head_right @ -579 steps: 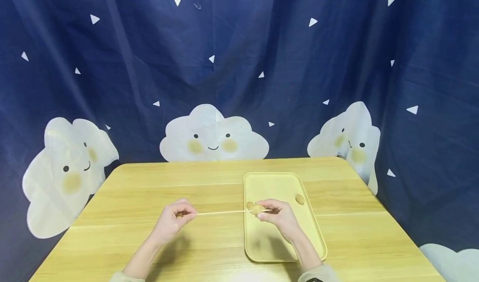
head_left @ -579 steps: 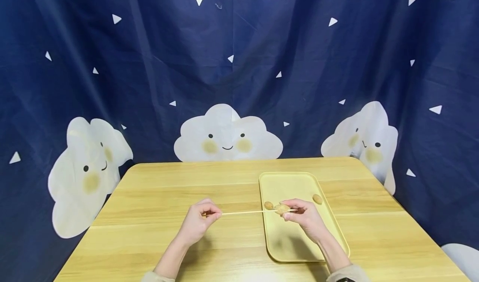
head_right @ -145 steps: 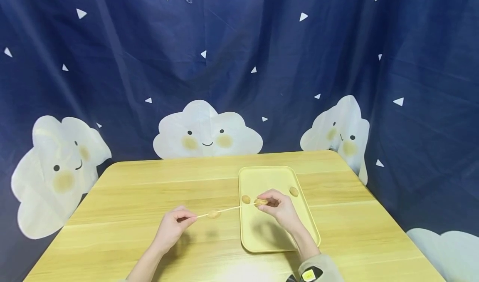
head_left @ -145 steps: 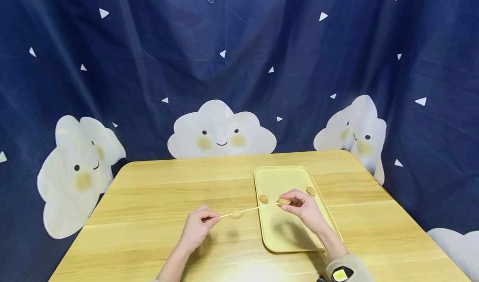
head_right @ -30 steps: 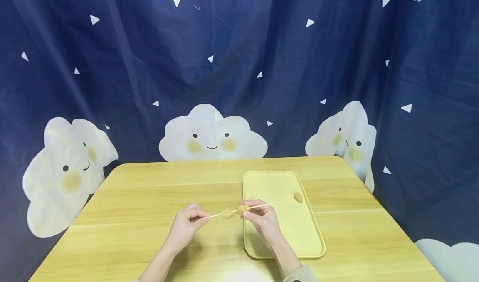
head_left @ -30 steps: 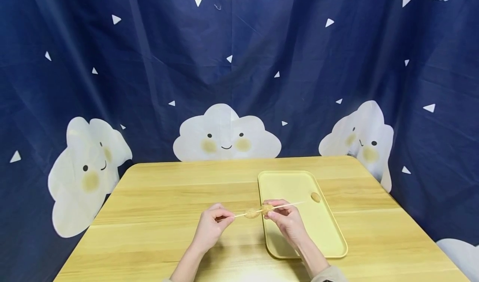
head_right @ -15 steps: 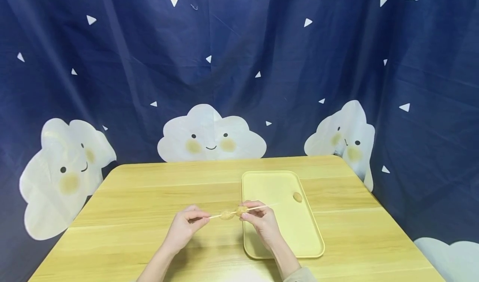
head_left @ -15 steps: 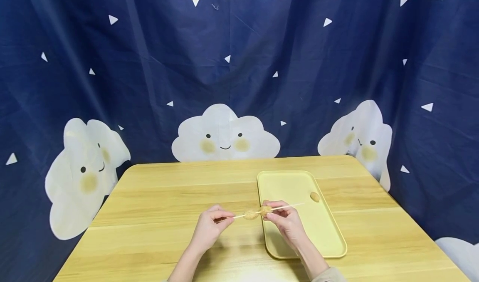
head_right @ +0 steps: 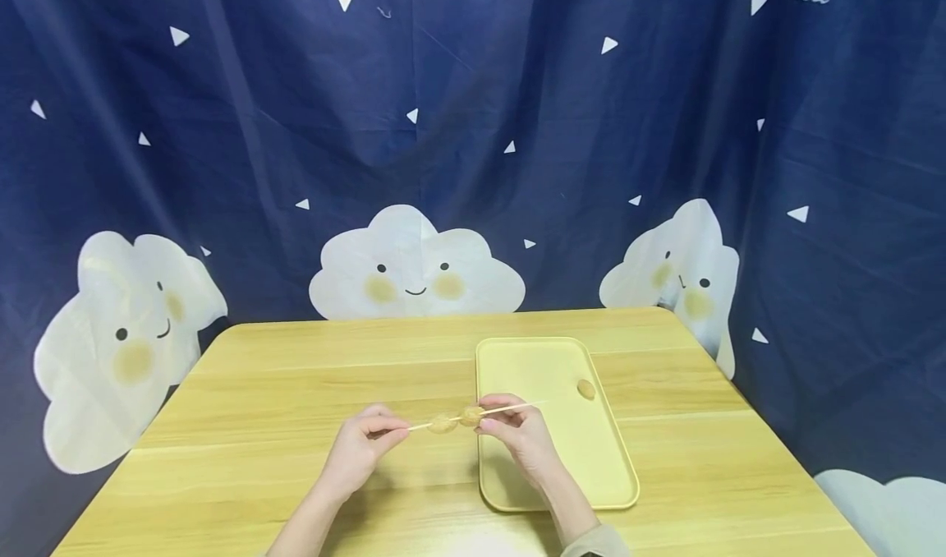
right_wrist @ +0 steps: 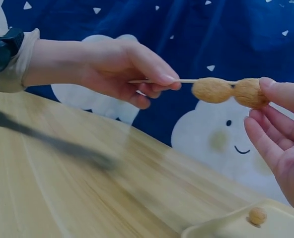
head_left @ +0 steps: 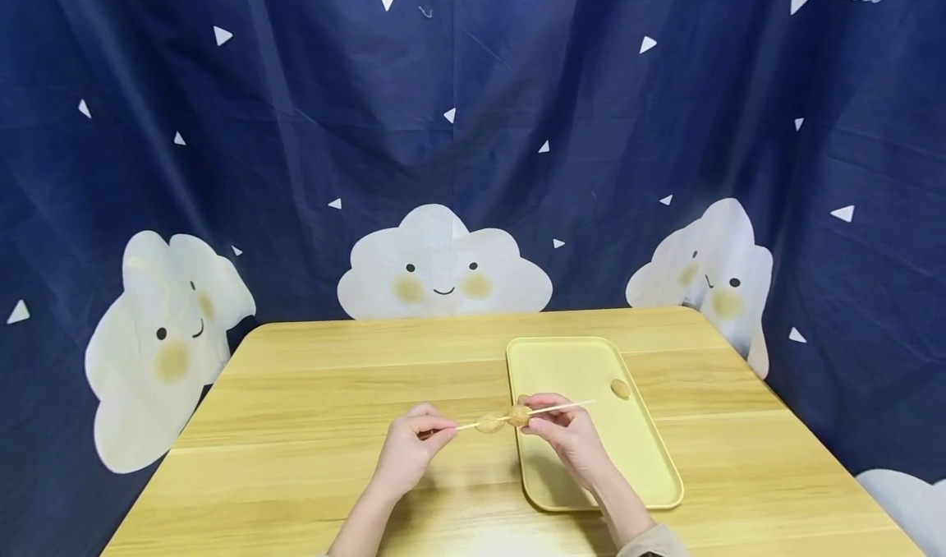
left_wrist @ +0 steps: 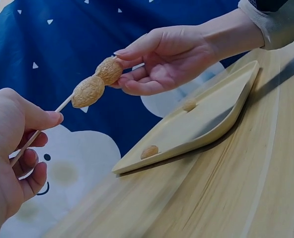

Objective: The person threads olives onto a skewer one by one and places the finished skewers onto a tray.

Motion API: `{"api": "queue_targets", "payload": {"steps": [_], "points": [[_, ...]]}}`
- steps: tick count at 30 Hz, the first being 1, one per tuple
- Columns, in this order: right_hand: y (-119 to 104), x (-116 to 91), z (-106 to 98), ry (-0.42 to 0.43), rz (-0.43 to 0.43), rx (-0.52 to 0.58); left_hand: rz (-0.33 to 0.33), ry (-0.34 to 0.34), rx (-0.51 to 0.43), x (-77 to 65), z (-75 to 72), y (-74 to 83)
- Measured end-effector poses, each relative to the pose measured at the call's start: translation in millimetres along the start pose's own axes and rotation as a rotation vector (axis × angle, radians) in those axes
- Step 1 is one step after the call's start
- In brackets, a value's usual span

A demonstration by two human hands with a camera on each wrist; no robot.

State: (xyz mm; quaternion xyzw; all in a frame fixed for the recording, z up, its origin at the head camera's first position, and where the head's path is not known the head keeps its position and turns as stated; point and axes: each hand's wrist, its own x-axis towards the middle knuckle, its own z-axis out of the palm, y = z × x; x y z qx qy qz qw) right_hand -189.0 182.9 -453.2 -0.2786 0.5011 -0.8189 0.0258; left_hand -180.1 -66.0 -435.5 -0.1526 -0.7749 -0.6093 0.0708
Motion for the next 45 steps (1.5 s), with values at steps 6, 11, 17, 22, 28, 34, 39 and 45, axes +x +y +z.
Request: {"api": "queue_targets", "payload": {"steps": [6,11,17,22,28,34,39,45], "points": [[-10,-3,-17,0.060,0.012,-0.089,-0.004,0.013,0.009,-1.9,-3.8,0.2],[-19,-8,-41,0.142,-0.053,-0.140,-0.047,0.017,0.023,-2.6,-4.9,0.6],[-17,-12,-89,0.231,-0.105,-0.228,-0.070,0.021,0.031,-2.2,-5.6,-0.6],[-31,-13,-103,0.409,-0.058,-0.331,-0.030,0.017,0.004,-3.1,-9.2,-2.9],[-50,-8,-109,0.662,0.085,-0.480,-0.002,0.028,-0.005,-3.8,-12.2,-7.2],[-46,-2,-126,0.794,0.185,-0.680,-0.030,0.035,0.024,-5.1,-12.6,-8.1],[-38,-1,-134,0.809,0.209,-0.814,-0.033,0.030,0.039,-6.1,-12.0,-9.5],[-31,-3,-140,0.774,0.280,-0.980,-0.037,0.025,0.036,-5.5,-12.8,-12.0]]}}
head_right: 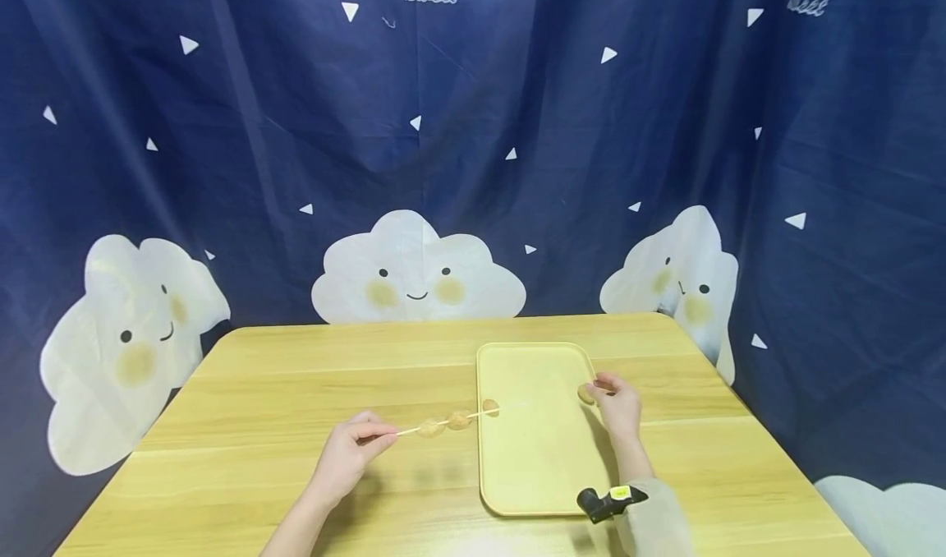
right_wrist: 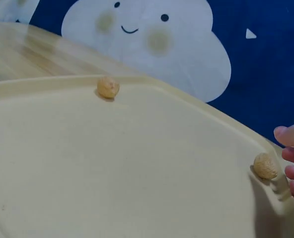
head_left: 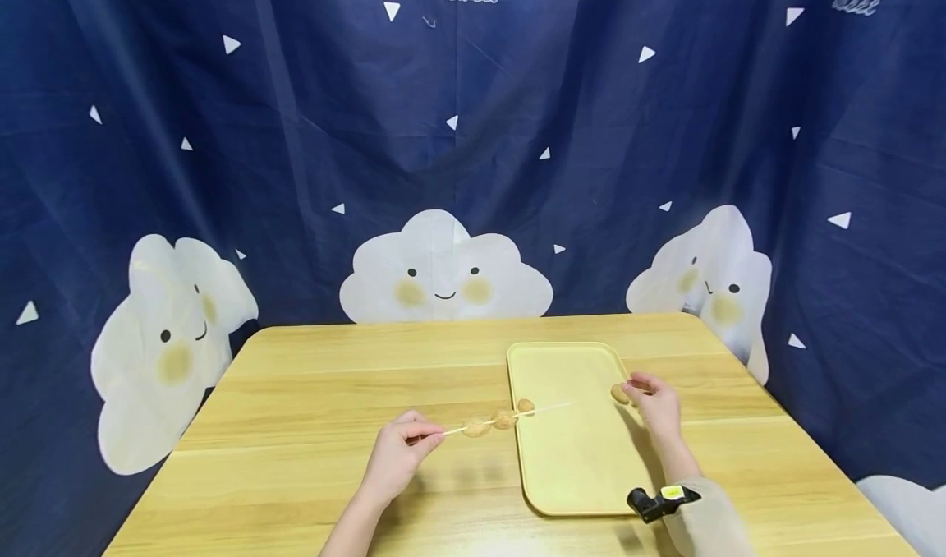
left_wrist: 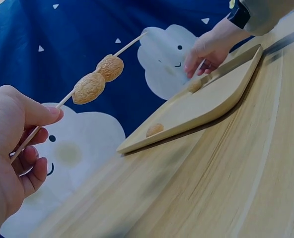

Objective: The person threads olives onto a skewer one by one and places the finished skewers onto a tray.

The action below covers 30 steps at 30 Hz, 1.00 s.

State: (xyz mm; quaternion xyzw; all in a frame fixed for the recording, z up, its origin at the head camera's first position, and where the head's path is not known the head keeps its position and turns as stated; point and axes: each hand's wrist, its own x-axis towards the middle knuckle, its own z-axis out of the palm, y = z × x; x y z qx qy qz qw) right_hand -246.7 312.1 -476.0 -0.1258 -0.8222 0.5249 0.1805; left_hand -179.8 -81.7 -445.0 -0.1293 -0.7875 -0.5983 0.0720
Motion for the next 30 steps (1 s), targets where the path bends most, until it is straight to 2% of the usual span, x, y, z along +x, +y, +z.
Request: {"api": "queue_targets", "payload": {"steps": [5,16,23,30], "points": [[6,1,5,0.030,-0.043,-0.126,0.005,-0.002,0.005,-0.1,-0.8,-0.9],[16,2,12,0.020,-0.153,-0.279,0.010,-0.001,0.011,-3.0,-1.1,-1.1],[11,1,15,0.043,-0.157,-0.324,0.009,0.000,0.004,-4.0,-1.5,-3.9],[8,1,12,0.036,-0.141,-0.305,-0.002,0.008,0.028,-3.8,-3.1,-8.8]]}}
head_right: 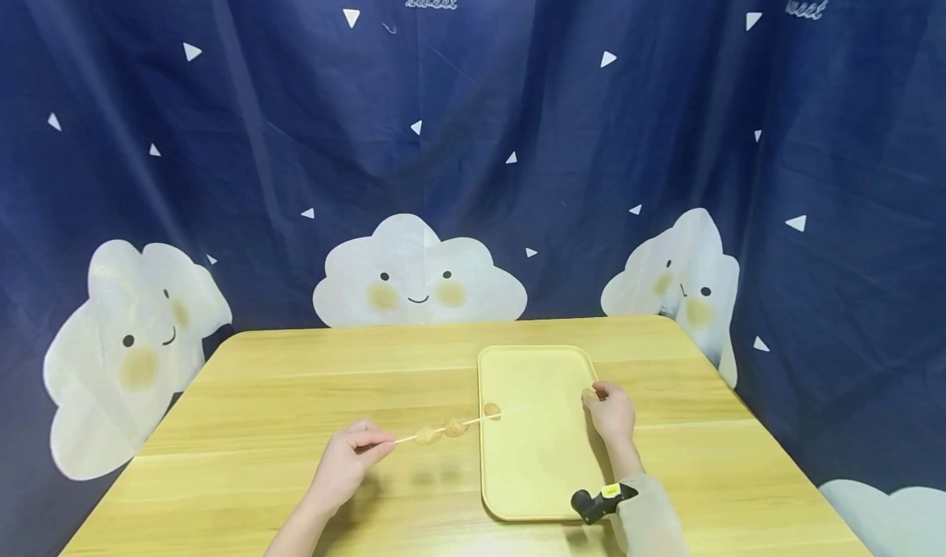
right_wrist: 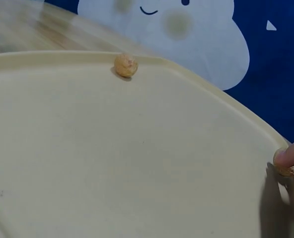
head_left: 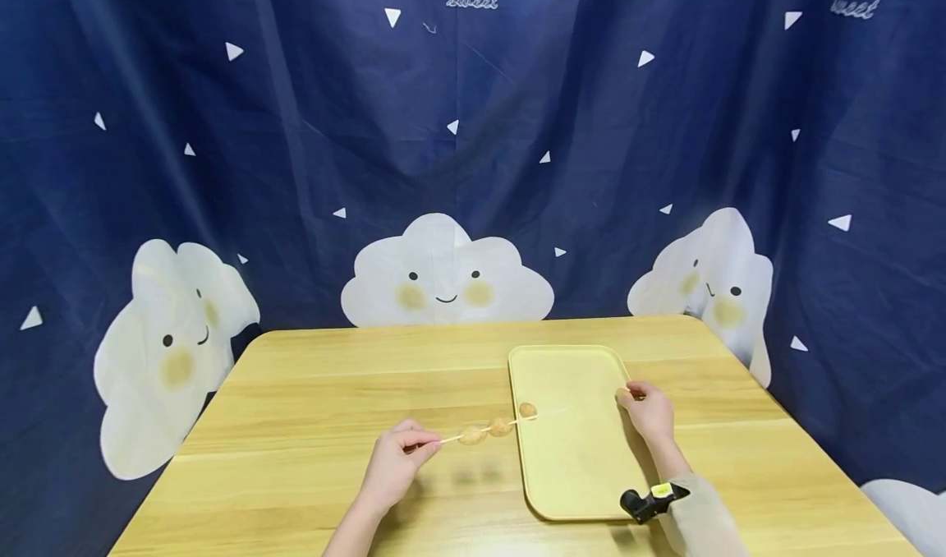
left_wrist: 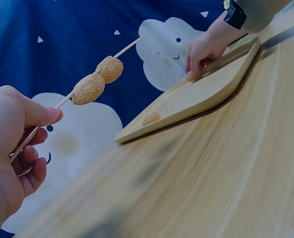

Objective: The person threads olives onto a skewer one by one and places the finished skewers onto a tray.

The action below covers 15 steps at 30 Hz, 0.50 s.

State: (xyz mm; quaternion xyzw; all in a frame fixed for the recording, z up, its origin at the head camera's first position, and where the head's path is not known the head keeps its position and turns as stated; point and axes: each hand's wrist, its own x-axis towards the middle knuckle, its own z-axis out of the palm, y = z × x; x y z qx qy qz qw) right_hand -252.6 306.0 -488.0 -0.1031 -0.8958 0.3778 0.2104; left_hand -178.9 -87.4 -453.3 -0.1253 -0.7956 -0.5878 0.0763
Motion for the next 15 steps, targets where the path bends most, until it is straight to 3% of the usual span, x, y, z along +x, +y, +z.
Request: {"api": "queue_targets", "payload": {"steps": [8,15], "points": [[-2,-3,-10,-0.031,0.073,0.035,-0.022,-0.027,0.021,-2.4,-0.2,-3.5],[-13,-7,-14,-0.040,0.089,0.115,-0.027,-0.010,0.026,-3.8,-3.5,-4.0]]}}
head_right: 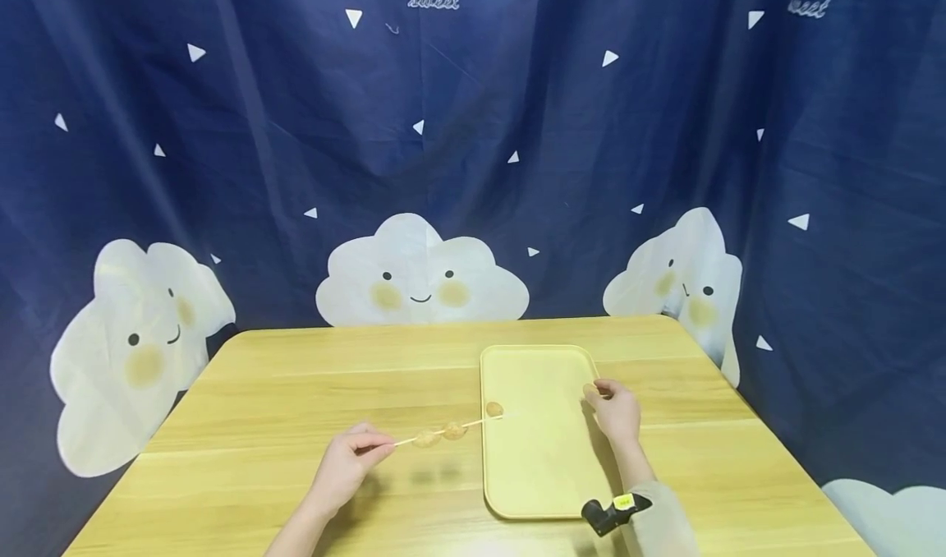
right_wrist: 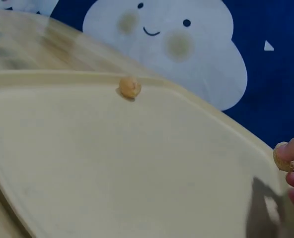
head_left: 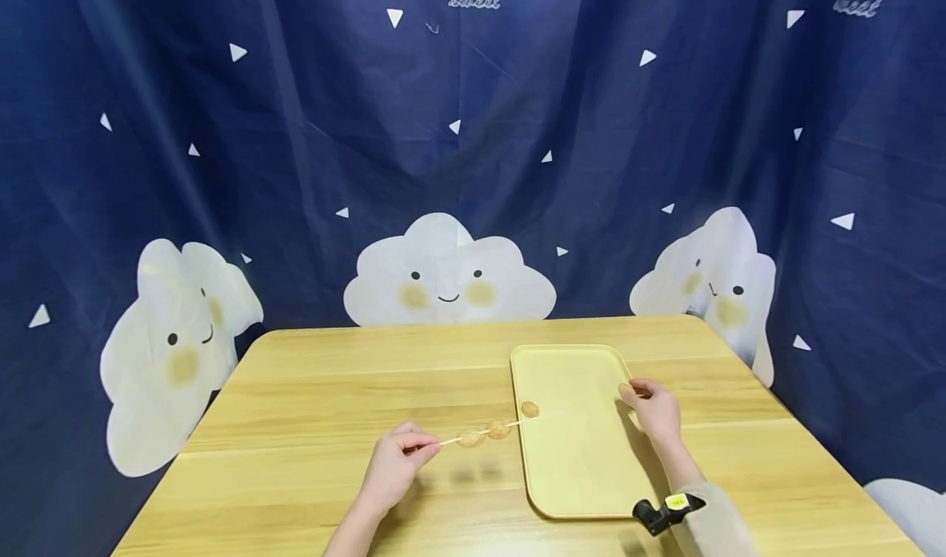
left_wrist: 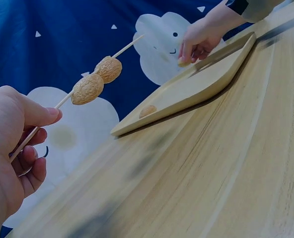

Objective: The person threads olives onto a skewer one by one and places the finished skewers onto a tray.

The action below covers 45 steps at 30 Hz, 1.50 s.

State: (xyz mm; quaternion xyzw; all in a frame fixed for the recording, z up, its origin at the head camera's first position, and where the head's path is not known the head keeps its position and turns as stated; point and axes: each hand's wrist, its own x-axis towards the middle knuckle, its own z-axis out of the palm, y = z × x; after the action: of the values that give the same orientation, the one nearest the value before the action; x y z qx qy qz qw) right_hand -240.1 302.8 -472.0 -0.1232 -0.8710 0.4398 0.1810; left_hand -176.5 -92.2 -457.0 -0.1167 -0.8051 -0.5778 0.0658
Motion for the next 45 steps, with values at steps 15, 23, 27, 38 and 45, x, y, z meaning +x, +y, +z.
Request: {"api": "queue_targets", "payload": {"steps": [15,23,27,38,45], "points": [[-16,-2,-10,-0.115,0.041,0.329,-0.006,0.002,-0.010,2.4,2.6,1.0],[-39,-19,-15,-0.120,-0.027,0.358,0.009,0.004,-0.025,3.0,3.0,5.4],[-45,-26,-14,-0.143,-0.076,0.406,0.027,0.002,-0.032,2.6,3.6,6.6],[-56,-47,-4,-0.257,-0.169,0.560,0.009,0.024,-0.067,2.2,2.7,5.3],[-62,-57,8,-0.358,-0.266,0.608,-0.012,0.018,-0.036,3.6,0.6,2.9]]}}
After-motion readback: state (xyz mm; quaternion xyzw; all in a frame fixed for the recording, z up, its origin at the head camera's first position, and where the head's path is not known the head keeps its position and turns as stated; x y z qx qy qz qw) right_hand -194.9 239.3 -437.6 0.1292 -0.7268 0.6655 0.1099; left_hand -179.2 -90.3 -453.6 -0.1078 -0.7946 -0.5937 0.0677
